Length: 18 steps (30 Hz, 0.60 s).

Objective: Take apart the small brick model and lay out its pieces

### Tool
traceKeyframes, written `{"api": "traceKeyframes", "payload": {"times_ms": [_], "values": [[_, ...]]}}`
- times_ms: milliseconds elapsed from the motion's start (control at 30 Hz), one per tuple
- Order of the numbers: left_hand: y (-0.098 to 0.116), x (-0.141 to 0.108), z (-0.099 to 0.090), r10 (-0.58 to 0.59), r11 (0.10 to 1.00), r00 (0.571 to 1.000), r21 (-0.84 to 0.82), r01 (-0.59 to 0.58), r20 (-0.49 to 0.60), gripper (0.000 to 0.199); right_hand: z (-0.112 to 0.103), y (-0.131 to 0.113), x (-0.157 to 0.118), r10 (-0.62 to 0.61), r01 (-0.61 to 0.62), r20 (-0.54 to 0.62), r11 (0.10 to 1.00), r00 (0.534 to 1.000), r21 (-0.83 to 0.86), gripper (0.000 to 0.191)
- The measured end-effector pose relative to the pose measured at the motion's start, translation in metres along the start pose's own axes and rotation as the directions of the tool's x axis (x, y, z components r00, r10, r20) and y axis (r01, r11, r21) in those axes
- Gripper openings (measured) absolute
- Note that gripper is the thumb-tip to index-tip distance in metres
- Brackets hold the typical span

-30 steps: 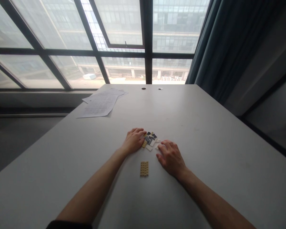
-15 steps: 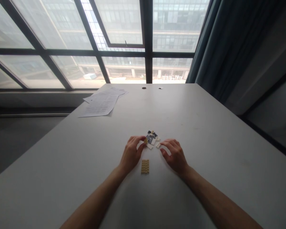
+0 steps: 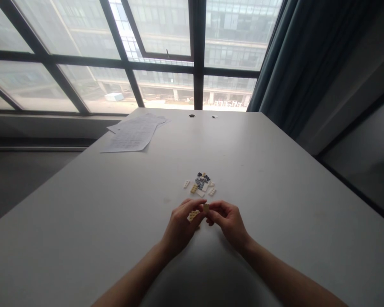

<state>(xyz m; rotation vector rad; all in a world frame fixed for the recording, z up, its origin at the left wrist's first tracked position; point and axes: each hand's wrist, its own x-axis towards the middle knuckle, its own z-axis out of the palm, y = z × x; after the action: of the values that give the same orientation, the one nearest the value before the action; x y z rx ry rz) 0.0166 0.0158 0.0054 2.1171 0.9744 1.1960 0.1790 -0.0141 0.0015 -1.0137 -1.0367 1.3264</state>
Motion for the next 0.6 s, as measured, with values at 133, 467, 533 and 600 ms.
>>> {"api": "traceKeyframes", "payload": {"times_ms": [133, 467, 533, 600], "values": [[-0.0011, 0.0007, 0.0007, 0.030, 0.999, 0.999, -0.033, -0.030, -0.019, 0.011, -0.0013, 0.0029, -0.0009, -0.052, 0.051, -0.021, 0.998, 0.998, -0.046, 0.014], [0.0082, 0.0047, -0.0014, 0.230, 0.973, 0.969, 0.030, -0.228, -0.086, 0.007, -0.0052, 0.0055, -0.0065, -0.302, 0.290, 0.015, 0.902, 0.953, -0.319, 0.006], [0.0066, 0.0029, -0.0009, 0.220, 0.975, 0.973, 0.020, -0.220, -0.074, 0.006, -0.0056, 0.0048, -0.0056, -0.298, 0.289, 0.023, 0.900, 0.954, -0.326, 0.006], [0.0041, 0.0008, 0.0000, 0.198, 0.980, 0.977, 0.018, -0.197, -0.084, 0.008, -0.0054, 0.0047, -0.0042, -0.246, 0.241, 0.014, 0.930, 0.969, -0.277, 0.006]]}}
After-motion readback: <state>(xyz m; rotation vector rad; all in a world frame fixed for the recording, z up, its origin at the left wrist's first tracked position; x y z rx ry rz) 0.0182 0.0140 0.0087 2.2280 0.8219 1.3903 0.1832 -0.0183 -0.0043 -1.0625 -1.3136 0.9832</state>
